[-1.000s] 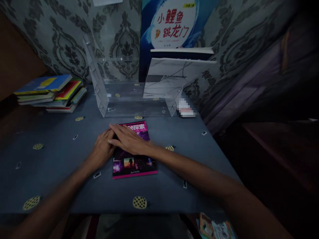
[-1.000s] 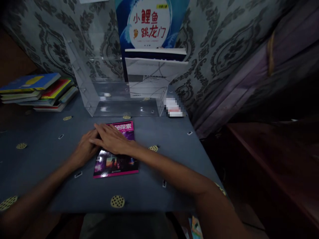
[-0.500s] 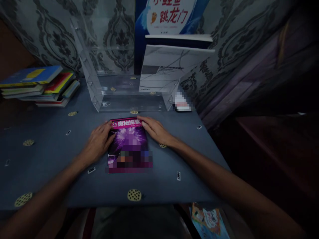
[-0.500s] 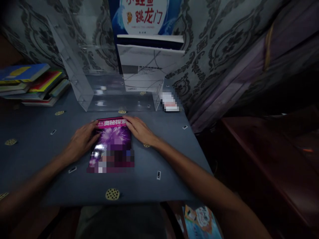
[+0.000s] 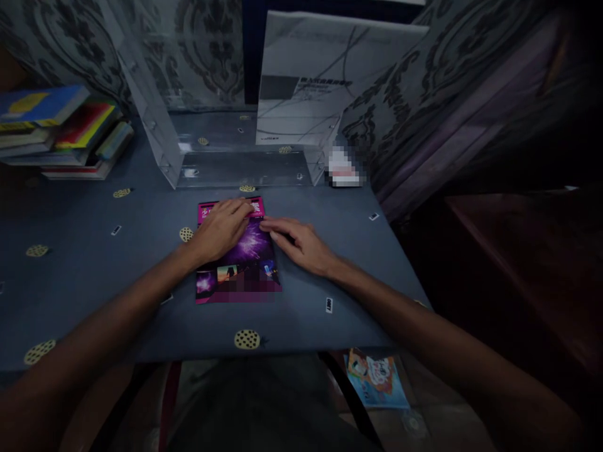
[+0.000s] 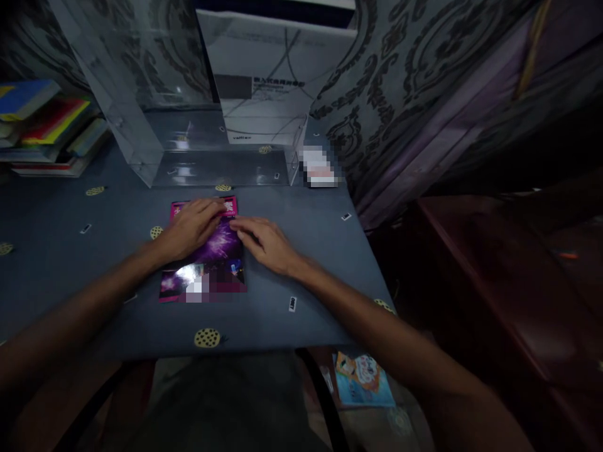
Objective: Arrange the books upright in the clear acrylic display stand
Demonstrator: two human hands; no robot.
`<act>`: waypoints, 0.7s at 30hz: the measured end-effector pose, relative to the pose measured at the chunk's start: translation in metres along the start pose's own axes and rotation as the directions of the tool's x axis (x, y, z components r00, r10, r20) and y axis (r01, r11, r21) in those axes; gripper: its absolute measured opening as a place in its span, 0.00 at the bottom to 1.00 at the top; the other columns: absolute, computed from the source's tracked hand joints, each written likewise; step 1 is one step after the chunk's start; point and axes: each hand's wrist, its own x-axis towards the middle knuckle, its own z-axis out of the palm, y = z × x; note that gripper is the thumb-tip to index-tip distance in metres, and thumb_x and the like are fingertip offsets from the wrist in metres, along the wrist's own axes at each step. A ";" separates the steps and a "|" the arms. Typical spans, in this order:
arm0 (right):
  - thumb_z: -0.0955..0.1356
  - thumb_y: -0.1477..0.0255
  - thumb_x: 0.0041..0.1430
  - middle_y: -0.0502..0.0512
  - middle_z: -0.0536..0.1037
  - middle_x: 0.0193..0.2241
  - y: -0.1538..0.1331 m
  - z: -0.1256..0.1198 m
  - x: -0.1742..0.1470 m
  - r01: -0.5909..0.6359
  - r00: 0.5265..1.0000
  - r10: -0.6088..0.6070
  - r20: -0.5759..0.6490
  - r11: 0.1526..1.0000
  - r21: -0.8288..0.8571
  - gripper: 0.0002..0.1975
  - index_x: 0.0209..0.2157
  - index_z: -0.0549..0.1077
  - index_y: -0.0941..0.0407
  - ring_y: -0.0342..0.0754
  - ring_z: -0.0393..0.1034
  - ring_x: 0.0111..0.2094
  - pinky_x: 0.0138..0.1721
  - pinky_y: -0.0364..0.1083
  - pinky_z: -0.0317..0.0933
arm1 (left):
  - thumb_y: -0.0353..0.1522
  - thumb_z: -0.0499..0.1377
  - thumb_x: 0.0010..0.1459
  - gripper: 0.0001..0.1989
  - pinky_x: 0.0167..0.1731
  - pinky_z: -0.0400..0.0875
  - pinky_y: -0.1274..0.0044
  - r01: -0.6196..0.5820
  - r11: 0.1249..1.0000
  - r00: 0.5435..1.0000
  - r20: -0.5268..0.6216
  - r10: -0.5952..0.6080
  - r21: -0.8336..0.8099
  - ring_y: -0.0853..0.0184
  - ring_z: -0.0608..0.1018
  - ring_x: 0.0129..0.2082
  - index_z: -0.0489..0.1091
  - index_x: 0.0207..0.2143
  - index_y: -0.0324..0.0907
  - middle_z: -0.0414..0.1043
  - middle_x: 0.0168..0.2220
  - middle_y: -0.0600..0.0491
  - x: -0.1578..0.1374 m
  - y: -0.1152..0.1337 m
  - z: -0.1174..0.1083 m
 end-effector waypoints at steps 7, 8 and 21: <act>0.65 0.73 0.70 0.59 0.83 0.49 -0.040 -0.001 -0.058 0.121 0.989 -0.120 0.081 0.993 -0.007 0.14 0.53 0.78 0.54 0.52 0.74 0.57 0.57 0.56 0.70 | 0.32 0.45 0.71 0.15 0.59 0.64 0.61 0.011 1.000 1.000 0.008 -0.011 -0.026 0.56 0.73 0.57 0.68 0.51 0.39 0.72 0.56 0.42 -0.001 -0.003 -0.001; 0.66 0.73 0.70 0.58 0.83 0.47 -0.041 -0.001 -0.061 0.134 0.987 -0.134 0.092 0.991 0.007 0.14 0.53 0.78 0.53 0.52 0.74 0.57 0.57 0.56 0.71 | 0.32 0.45 0.72 0.15 0.59 0.65 0.61 0.010 1.000 1.000 0.009 -0.010 -0.023 0.56 0.73 0.57 0.68 0.51 0.39 0.72 0.57 0.42 -0.001 -0.003 -0.002; 0.68 0.74 0.69 0.54 0.84 0.43 -0.041 0.001 -0.062 0.147 0.986 -0.148 0.080 0.989 0.023 0.13 0.52 0.78 0.52 0.51 0.75 0.55 0.55 0.55 0.74 | 0.38 0.50 0.72 0.19 0.66 0.61 0.57 -0.141 0.990 0.989 0.053 0.140 0.008 0.55 0.68 0.65 0.67 0.59 0.41 0.71 0.61 0.41 -0.075 0.050 -0.008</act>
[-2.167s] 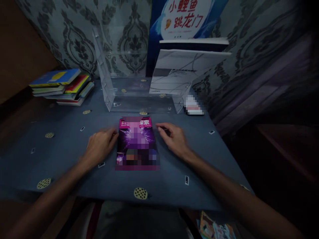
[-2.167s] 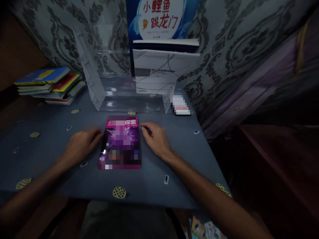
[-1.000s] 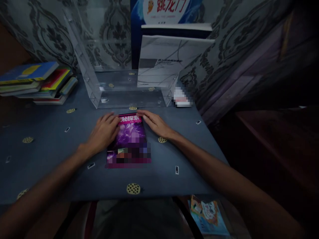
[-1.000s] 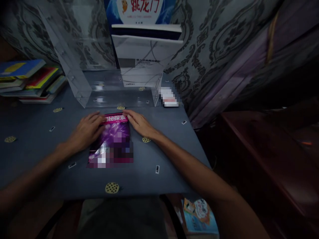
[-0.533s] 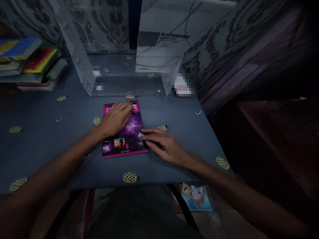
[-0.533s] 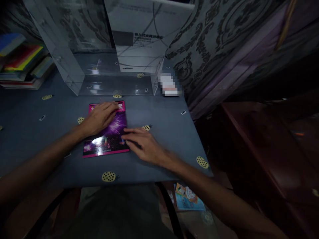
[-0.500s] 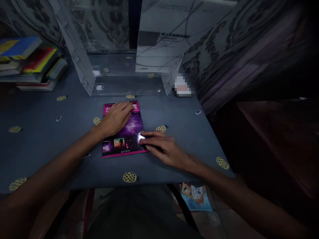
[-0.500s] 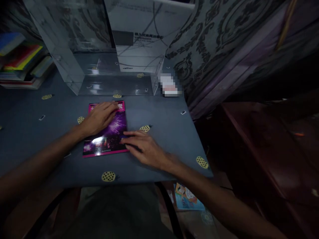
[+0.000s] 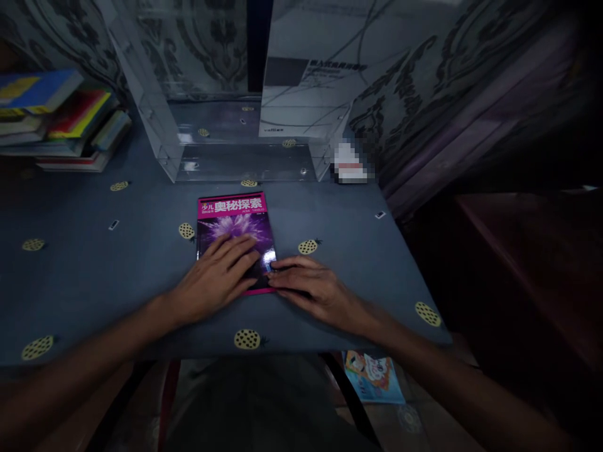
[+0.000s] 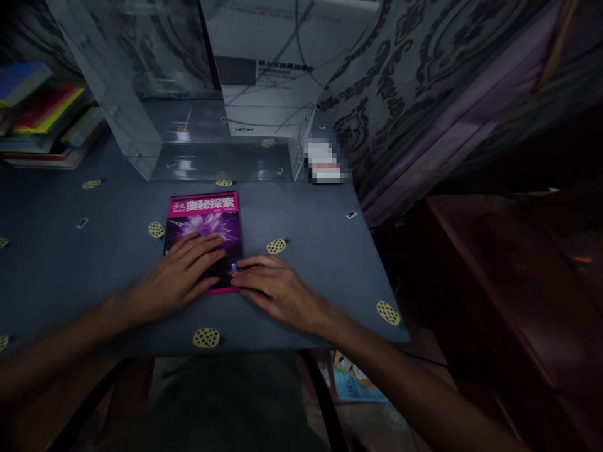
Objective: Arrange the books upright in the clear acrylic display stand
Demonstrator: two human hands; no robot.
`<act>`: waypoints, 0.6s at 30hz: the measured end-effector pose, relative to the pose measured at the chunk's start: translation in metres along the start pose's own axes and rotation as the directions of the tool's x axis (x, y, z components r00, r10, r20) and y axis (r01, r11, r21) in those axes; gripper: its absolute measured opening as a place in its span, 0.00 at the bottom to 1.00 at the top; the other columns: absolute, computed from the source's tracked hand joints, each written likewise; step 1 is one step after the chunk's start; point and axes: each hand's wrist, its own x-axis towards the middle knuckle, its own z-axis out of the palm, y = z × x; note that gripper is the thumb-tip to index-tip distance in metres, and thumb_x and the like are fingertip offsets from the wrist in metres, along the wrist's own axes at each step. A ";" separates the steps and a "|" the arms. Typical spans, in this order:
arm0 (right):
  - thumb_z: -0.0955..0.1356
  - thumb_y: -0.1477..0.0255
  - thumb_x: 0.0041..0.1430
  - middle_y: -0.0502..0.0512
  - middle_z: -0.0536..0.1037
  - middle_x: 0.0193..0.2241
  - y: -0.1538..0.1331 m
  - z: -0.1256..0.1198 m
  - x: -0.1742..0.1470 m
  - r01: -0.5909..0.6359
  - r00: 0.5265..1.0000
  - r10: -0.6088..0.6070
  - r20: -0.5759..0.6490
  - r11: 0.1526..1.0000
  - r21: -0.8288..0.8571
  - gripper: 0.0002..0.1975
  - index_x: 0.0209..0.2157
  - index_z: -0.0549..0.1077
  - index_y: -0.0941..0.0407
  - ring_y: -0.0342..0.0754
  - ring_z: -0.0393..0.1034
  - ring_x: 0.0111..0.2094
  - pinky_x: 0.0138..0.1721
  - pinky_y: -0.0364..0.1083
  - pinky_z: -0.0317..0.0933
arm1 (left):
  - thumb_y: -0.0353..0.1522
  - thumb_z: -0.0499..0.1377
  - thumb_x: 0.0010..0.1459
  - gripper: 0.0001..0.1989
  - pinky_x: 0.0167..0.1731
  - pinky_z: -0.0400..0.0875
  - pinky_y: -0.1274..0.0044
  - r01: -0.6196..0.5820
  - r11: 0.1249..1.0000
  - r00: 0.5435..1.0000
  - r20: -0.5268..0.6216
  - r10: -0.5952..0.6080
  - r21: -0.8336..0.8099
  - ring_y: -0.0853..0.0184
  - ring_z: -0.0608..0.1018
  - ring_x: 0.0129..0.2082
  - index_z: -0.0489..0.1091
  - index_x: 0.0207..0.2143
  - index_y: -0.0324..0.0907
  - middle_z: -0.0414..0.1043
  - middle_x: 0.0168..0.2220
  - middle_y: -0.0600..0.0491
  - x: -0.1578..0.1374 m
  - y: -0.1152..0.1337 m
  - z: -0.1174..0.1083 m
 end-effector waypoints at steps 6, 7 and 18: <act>0.68 0.74 0.68 0.56 0.84 0.44 0.003 0.001 0.001 -0.009 1.000 0.009 -0.005 0.999 0.049 0.13 0.52 0.79 0.51 0.51 0.74 0.55 0.54 0.56 0.74 | 0.38 0.53 0.71 0.19 0.66 0.61 0.56 0.059 0.997 0.998 0.012 -0.059 -0.041 0.54 0.69 0.65 0.67 0.60 0.44 0.70 0.63 0.44 -0.023 -0.020 -0.008; 0.68 0.74 0.68 0.56 0.84 0.43 0.004 0.001 0.002 -0.012 1.000 0.013 -0.011 0.998 0.069 0.13 0.51 0.79 0.51 0.51 0.75 0.54 0.53 0.56 0.74 | 0.39 0.53 0.70 0.19 0.66 0.61 0.56 0.052 0.998 0.999 0.005 -0.052 -0.045 0.54 0.69 0.65 0.67 0.60 0.43 0.70 0.63 0.43 -0.024 -0.021 -0.009; 0.68 0.69 0.66 0.59 0.84 0.42 0.006 -0.004 0.009 -0.169 0.980 0.187 -0.067 0.963 0.211 0.10 0.43 0.82 0.54 0.51 0.80 0.45 0.50 0.52 0.73 | 0.42 0.55 0.69 0.20 0.63 0.64 0.55 0.037 0.995 0.998 -0.039 -0.041 -0.088 0.53 0.71 0.63 0.68 0.58 0.44 0.70 0.61 0.42 -0.024 -0.021 -0.012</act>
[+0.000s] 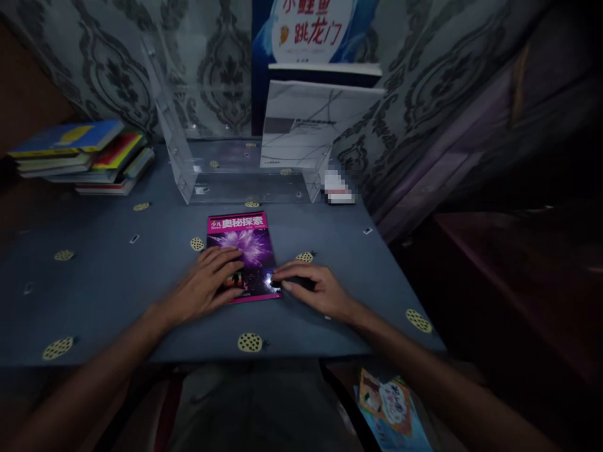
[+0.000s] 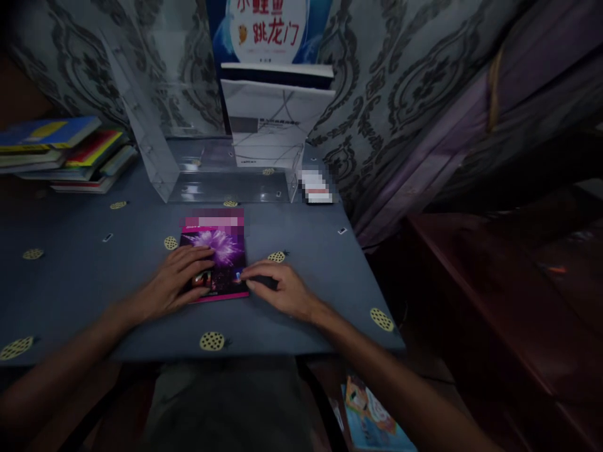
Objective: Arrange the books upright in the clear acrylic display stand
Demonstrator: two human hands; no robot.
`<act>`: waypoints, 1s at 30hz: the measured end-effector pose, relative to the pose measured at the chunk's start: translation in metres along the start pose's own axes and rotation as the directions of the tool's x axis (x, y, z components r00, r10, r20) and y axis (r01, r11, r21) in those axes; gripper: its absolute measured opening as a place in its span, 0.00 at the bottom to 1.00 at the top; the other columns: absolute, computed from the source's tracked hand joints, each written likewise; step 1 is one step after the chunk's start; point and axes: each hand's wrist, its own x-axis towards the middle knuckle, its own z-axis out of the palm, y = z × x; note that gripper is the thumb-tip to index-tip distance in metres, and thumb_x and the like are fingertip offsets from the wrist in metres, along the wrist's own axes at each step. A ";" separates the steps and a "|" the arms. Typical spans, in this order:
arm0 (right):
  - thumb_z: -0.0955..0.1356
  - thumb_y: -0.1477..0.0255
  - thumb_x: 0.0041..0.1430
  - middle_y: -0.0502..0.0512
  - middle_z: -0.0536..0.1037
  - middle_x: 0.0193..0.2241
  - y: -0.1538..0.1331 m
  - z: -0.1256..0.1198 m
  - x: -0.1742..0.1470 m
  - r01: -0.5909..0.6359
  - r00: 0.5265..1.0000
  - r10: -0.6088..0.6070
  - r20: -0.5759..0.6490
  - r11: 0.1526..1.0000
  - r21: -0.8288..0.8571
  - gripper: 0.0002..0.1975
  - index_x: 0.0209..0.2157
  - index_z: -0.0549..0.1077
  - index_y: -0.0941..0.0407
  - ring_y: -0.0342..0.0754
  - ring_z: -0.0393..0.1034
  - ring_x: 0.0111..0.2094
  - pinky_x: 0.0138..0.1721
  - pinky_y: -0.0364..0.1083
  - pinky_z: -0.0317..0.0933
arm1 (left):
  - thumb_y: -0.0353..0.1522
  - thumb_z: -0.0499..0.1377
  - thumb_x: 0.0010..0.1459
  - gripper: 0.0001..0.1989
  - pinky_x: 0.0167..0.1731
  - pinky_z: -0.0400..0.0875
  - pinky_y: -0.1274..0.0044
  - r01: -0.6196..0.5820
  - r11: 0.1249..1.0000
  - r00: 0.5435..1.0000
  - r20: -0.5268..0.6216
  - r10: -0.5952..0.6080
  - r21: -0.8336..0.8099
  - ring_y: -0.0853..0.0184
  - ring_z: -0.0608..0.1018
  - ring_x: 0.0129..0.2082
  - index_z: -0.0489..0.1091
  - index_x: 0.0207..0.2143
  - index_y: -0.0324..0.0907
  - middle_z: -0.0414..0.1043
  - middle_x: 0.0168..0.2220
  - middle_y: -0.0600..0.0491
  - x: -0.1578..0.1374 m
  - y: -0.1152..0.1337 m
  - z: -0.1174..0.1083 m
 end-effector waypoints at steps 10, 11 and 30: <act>0.67 0.66 0.65 0.57 0.85 0.39 0.001 0.002 0.000 -0.044 0.998 0.046 -0.043 0.998 0.052 0.12 0.42 0.82 0.55 0.49 0.80 0.42 0.46 0.49 0.72 | 0.43 0.55 0.69 0.21 0.61 0.67 0.55 -0.053 0.998 0.996 -0.067 0.054 0.022 0.53 0.72 0.61 0.69 0.58 0.43 0.72 0.58 0.41 -0.002 -0.004 0.004; 0.67 0.65 0.65 0.57 0.85 0.40 0.002 0.002 0.000 -0.057 0.997 0.060 -0.050 0.997 0.058 0.13 0.42 0.82 0.55 0.49 0.80 0.42 0.47 0.49 0.72 | 0.44 0.55 0.69 0.21 0.60 0.67 0.56 -0.051 0.998 0.996 -0.065 0.053 0.027 0.53 0.73 0.60 0.69 0.58 0.42 0.72 0.58 0.41 -0.002 -0.004 0.003; 0.72 0.81 0.57 0.53 0.83 0.32 0.006 0.017 0.025 -0.398 0.823 0.523 -0.220 0.808 0.434 0.06 0.36 0.79 0.59 0.44 0.79 0.36 0.42 0.43 0.73 | 0.45 0.54 0.67 0.26 0.63 0.64 0.56 0.401 0.905 0.914 -0.116 -0.388 0.139 0.48 0.65 0.67 0.64 0.61 0.40 0.62 0.65 0.37 -0.006 0.007 0.007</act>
